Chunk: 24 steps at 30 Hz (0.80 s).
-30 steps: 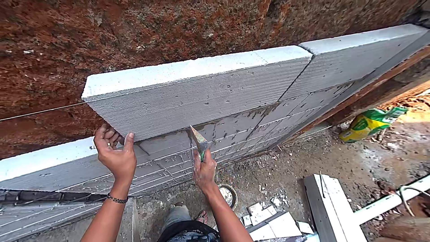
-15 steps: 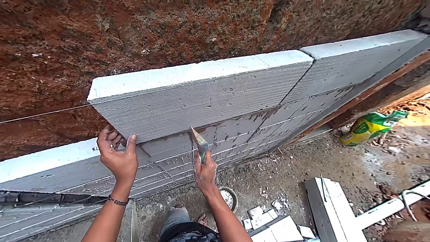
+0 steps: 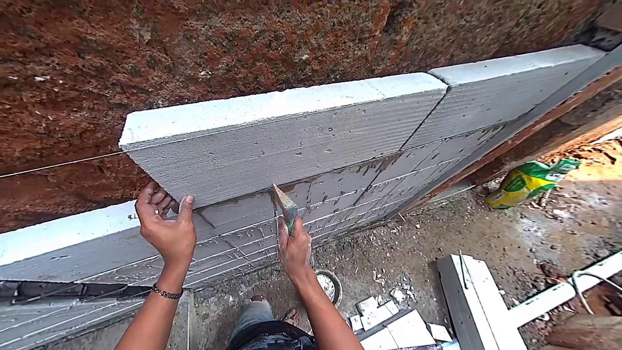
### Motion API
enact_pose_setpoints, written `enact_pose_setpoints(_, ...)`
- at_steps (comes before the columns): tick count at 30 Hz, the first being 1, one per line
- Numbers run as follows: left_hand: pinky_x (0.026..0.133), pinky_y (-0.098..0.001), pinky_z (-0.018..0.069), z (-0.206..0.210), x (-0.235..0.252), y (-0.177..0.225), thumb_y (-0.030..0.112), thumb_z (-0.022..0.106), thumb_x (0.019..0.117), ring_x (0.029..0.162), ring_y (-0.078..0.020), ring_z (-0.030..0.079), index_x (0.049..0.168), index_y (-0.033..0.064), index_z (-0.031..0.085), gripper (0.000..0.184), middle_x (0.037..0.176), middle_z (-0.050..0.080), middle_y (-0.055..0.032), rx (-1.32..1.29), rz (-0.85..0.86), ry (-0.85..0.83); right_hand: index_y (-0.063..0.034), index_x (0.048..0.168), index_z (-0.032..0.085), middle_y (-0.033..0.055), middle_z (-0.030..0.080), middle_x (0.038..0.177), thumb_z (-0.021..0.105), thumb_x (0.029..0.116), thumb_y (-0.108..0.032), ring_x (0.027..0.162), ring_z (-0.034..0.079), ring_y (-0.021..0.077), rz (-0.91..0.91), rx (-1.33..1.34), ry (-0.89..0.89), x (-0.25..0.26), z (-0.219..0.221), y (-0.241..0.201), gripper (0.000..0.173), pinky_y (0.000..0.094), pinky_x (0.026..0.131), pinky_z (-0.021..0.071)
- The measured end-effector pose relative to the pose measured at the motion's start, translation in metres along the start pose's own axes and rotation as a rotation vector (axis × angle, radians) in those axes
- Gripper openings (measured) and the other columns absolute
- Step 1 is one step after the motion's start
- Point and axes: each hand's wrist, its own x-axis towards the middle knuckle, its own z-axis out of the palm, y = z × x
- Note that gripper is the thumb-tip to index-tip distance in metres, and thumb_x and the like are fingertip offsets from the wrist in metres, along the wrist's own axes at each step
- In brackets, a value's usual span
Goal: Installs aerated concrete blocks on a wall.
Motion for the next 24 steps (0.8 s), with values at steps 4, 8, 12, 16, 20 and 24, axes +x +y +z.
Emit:
enact_pose_setpoints(4,0.088,-0.0224,0.054,-0.002,-0.001,0.0,0.015,0.076,0.0875,0.1,-0.0112,0.065,0.141,-0.0126,0.042,0.069,0.121,0.062,-0.0208,-0.008,0.003,0.004,-0.003,0.093,0.063,0.0017,0.057,0.059,0.057,0.1029,-0.033,0.049,0.058,0.0139,0.005,0.027,-0.022,-0.004,-0.003,0.002,0.033,0.0333,0.046,0.0491)
enact_pose_setpoints(8,0.09,-0.0238,0.0539,0.0,0.0,0.001,0.015,0.076,0.0872,0.101,-0.0131,0.066,0.141,-0.0142,0.043,0.07,0.122,0.063,-0.024,-0.018,0.025,0.009,-0.001,0.093,0.064,0.0015,0.058,0.059,0.056,0.1017,-0.031,0.048,0.058,0.0111,-0.015,0.052,0.072,-0.013,-0.006,0.007,0.032,0.0306,0.046,0.0503)
enact_pose_setpoints(12,0.092,-0.025,0.0543,0.003,-0.001,0.002,0.014,0.076,0.0868,0.102,-0.0139,0.067,0.139,-0.0144,0.045,0.067,0.121,0.065,-0.0242,-0.023,0.012,0.028,0.0004,0.095,0.06,-0.0027,0.05,0.057,0.043,0.1067,-0.039,0.046,0.05,0.0039,0.03,0.138,0.137,-0.01,-0.017,-0.005,0.044,0.0238,0.045,0.0455)
enact_pose_setpoints(16,0.093,-0.0251,0.0542,0.001,0.0,-0.003,0.016,0.077,0.0872,0.103,-0.0143,0.067,0.14,-0.0132,0.045,0.068,0.122,0.064,-0.0244,-0.02,0.015,0.018,0.0103,0.128,0.043,0.0006,0.056,0.084,0.035,0.1104,-0.035,0.068,0.058,0.0041,0.008,0.651,0.121,0.006,-0.025,-0.026,0.049,0.0231,0.064,0.0548)
enact_pose_setpoints(20,0.093,-0.0272,0.0532,0.001,-0.003,0.001,0.017,0.076,0.088,0.106,-0.0187,0.066,0.141,-0.0141,0.044,0.069,0.126,0.061,-0.0299,-0.014,0.008,0.004,0.0056,0.137,0.033,0.0044,0.064,0.084,0.048,0.1056,-0.012,0.053,0.057,0.0082,-0.07,0.763,0.105,0.059,-0.058,-0.049,0.039,0.0263,0.049,0.0547)
enact_pose_setpoints(24,0.093,-0.0281,0.0521,0.002,-0.004,0.003,0.017,0.075,0.0889,0.107,-0.0205,0.064,0.143,-0.0134,0.042,0.07,0.128,0.059,-0.0312,-0.014,0.006,-0.006,-0.0052,0.137,0.06,0.0135,0.072,0.094,0.058,0.1044,-0.03,0.069,0.069,0.0284,-0.143,-0.188,0.197,0.14,-0.136,-0.062,0.041,0.0502,0.059,0.0556)
